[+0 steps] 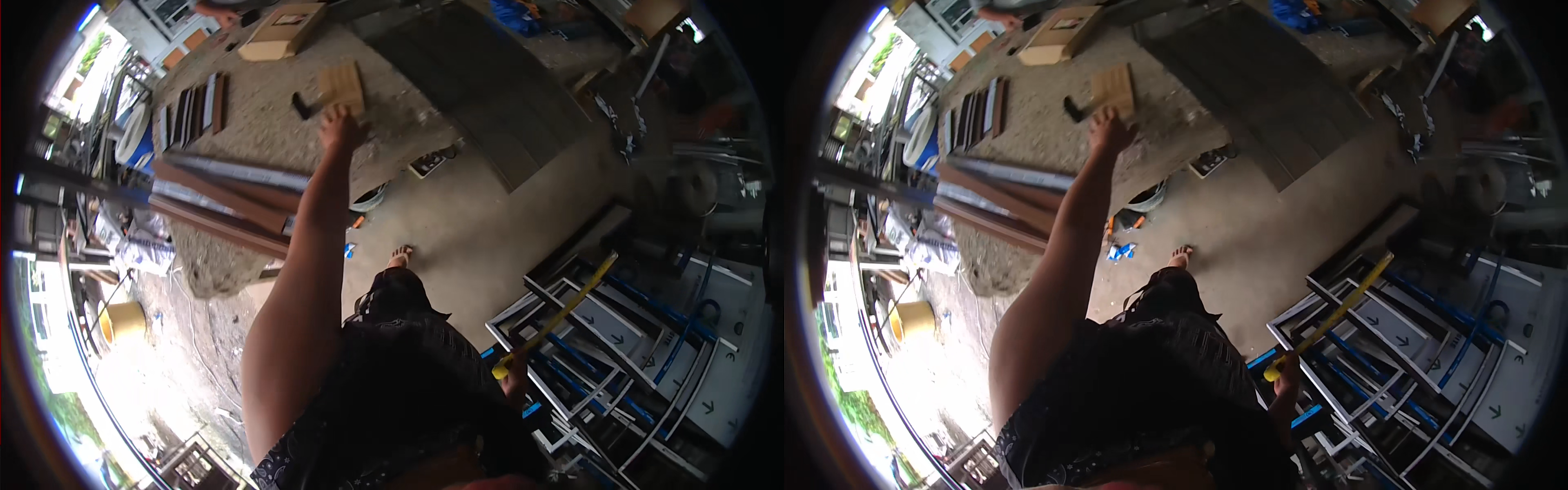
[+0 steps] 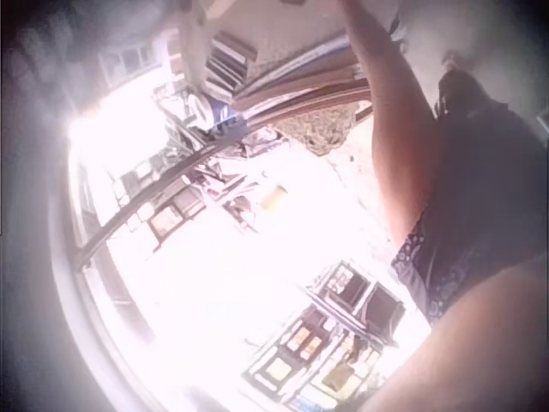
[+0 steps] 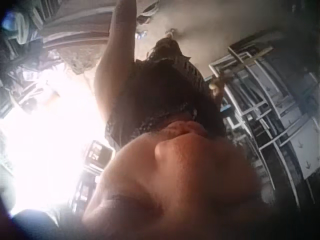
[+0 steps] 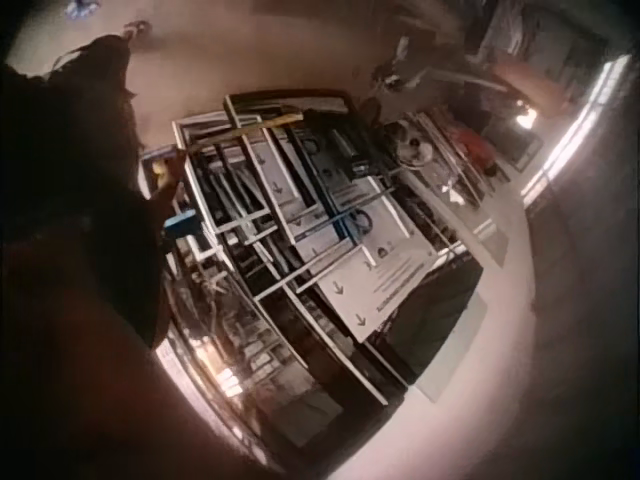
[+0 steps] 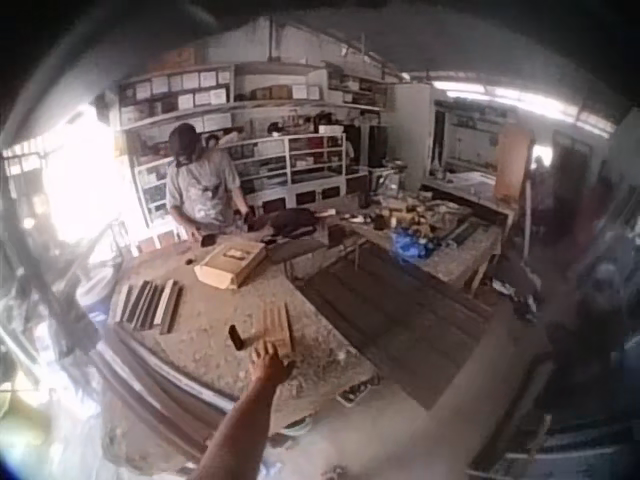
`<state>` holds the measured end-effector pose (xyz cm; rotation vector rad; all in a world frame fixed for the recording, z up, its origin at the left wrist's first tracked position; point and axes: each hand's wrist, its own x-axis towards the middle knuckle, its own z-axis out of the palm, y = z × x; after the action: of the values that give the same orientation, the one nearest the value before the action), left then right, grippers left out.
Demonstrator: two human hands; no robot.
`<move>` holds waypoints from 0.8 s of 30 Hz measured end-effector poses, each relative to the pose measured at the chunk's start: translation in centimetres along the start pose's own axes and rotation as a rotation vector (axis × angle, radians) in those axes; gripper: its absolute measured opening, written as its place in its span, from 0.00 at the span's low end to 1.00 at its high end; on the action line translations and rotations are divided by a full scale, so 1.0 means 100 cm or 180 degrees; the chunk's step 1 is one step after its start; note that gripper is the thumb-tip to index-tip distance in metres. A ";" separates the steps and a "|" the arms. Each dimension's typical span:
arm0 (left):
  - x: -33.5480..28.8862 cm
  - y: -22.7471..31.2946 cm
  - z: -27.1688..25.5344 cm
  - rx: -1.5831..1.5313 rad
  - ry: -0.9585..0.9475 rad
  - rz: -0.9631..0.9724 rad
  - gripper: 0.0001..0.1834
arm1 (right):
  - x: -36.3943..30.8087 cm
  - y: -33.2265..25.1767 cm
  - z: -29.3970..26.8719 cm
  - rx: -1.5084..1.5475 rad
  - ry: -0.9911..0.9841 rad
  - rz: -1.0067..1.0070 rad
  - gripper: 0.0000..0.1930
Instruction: The person measures a glass sheet using a measuring tape, then picks up and folds a piece of cardboard before setting it down on the workbench.
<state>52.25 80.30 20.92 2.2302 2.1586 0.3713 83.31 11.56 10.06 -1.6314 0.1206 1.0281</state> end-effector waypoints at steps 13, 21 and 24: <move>0.091 -0.006 0.011 0.0574 0.0469 0.0096 0.24 | 0.119 -0.015 -0.048 0.0769 0.0843 0.0735 0.06; 0.049 0.239 -0.035 -0.2287 -0.0361 0.0626 0.17 | 0.330 -0.243 -0.093 -0.1751 -0.0686 0.0024 0.14; 0.038 0.253 0.003 -0.1927 -0.0551 0.0152 0.13 | 0.397 -0.367 -0.107 -0.1924 -0.0867 -0.0084 0.17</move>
<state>77.23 82.89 25.64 1.8865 1.6219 0.6929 134.32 32.34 10.59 -1.9940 -0.4323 1.3369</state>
